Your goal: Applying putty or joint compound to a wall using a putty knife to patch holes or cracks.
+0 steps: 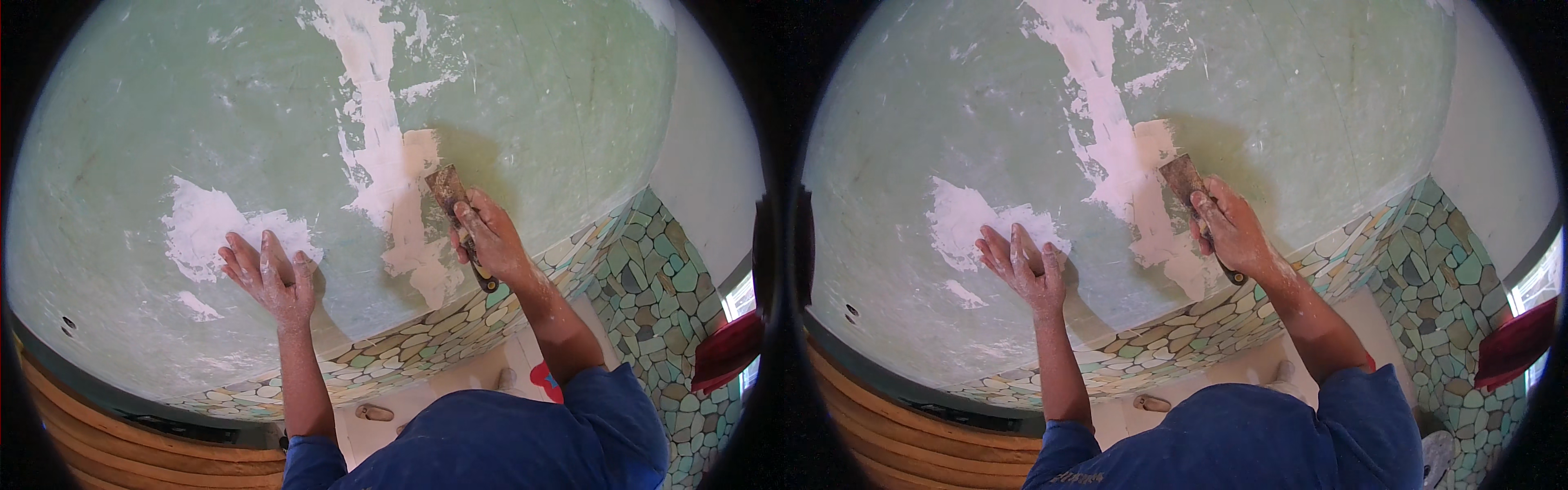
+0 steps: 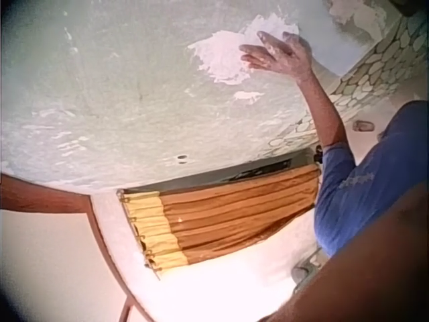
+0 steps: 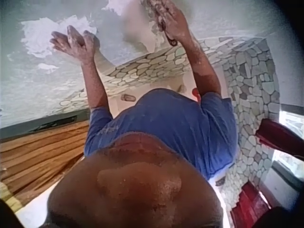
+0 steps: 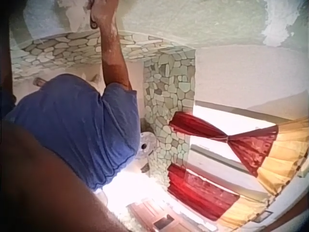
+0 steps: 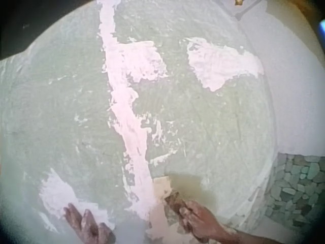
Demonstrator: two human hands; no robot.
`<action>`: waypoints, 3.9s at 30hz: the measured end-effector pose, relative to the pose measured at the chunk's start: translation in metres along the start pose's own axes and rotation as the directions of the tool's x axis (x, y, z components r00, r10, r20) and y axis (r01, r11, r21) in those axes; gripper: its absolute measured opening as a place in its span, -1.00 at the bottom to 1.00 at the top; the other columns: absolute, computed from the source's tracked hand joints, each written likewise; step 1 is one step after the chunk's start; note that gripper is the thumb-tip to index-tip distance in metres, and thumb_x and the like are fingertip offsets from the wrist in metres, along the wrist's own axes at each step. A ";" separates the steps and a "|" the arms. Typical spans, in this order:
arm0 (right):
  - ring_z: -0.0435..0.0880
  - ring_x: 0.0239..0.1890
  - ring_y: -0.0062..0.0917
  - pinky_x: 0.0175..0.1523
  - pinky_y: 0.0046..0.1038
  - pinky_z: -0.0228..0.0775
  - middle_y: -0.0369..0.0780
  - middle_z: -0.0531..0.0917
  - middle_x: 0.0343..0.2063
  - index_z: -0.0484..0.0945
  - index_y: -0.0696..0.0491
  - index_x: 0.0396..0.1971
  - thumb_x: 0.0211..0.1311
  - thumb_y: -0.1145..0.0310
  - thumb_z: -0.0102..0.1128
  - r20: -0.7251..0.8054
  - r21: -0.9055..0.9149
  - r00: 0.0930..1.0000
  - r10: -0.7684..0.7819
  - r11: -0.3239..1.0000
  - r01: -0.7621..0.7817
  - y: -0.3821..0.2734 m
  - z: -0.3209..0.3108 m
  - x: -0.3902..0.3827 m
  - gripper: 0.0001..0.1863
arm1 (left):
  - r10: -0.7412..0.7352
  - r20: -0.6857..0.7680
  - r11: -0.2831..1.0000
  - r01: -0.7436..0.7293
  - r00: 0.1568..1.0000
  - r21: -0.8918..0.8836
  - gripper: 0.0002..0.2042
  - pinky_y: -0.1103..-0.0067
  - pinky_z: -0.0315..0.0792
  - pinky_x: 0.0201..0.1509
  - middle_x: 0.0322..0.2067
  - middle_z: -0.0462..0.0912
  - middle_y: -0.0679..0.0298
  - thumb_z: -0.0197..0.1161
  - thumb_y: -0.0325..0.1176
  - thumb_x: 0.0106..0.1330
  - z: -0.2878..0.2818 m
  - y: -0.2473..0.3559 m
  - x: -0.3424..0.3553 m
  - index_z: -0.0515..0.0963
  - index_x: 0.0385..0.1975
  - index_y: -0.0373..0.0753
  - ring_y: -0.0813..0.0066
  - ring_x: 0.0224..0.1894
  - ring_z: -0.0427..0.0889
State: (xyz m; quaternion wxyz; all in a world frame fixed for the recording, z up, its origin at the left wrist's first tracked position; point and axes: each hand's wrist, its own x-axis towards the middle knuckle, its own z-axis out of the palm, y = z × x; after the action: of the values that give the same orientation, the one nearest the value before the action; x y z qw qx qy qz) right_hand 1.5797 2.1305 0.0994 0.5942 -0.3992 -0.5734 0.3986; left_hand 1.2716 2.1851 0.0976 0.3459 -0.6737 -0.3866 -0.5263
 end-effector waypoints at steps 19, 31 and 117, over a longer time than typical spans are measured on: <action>0.32 -0.82 -0.70 -0.72 -0.62 0.16 -0.32 0.44 -0.73 0.36 0.08 -0.37 0.45 0.20 -0.11 -0.052 0.013 0.998 0.040 0.999 -0.039 -0.016 0.012 0.006 -0.73 | -0.010 0.007 1.000 0.009 1.000 0.029 -0.52 0.07 -0.35 0.44 0.39 0.02 -0.01 0.19 -0.16 0.26 -0.001 -0.002 -0.003 0.40 0.18 -0.11 0.00 0.46 -0.15; 0.32 -0.83 -0.68 -0.73 -0.57 0.17 -0.30 0.42 -0.75 0.34 0.11 -0.39 0.46 0.22 -0.15 -0.092 -0.032 0.995 0.044 0.998 -0.047 -0.024 0.018 0.007 -0.72 | -0.011 0.002 0.999 0.011 1.000 0.043 -0.51 0.05 -0.34 0.44 0.38 0.03 -0.01 0.21 -0.15 0.25 -0.002 -0.006 -0.005 0.40 0.19 -0.12 -0.02 0.45 -0.13; 0.41 -0.62 -0.53 -0.53 -0.48 0.34 -0.18 0.48 -0.55 0.46 0.21 -0.48 0.36 0.23 0.03 0.075 0.449 0.931 -0.357 0.846 0.288 0.081 -0.154 0.035 -0.66 | -0.743 0.484 0.332 0.883 0.462 -0.332 -0.75 0.63 0.23 -0.63 -0.73 0.38 0.37 0.04 -0.25 0.42 0.023 0.166 -0.034 0.38 -0.44 -0.29 0.68 -0.72 0.34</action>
State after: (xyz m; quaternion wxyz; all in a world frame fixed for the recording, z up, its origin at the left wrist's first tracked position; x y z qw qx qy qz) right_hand 1.7336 2.1900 0.0328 0.6793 -0.1236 -0.5746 0.4395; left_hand 1.4237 2.1231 0.0495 -0.2243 -0.5114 -0.5452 -0.6253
